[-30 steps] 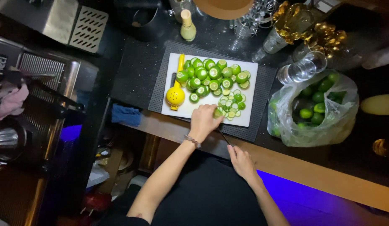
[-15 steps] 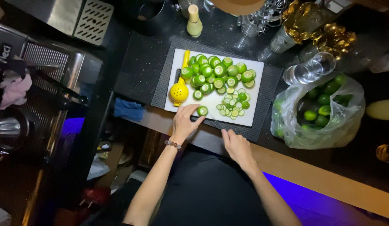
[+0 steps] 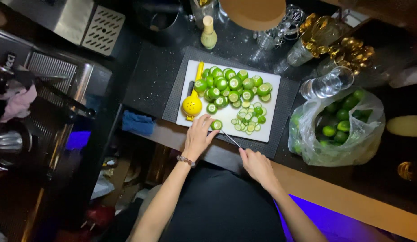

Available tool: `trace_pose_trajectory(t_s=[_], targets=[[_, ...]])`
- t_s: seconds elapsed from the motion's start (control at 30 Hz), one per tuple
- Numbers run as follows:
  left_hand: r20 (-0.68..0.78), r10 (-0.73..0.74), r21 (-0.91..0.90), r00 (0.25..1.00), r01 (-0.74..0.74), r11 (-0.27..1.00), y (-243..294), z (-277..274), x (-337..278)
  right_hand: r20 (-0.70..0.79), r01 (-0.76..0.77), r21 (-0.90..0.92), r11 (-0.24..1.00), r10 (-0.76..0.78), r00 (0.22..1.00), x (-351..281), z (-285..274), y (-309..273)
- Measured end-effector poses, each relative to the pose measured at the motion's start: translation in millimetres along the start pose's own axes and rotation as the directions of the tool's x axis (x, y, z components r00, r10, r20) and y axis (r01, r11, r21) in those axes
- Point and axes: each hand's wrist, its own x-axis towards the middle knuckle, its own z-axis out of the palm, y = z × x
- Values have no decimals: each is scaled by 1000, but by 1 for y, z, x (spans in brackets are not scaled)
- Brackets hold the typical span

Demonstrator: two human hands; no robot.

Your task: Slicing several small green limes into rounds on a white cutting board.

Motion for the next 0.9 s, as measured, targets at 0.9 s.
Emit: trace_pose_trajectory(t_s=[0.9], targets=[[48, 408, 211, 912, -409, 888, 106, 32, 167, -218, -206, 597, 775, 404, 888, -91, 75, 76]])
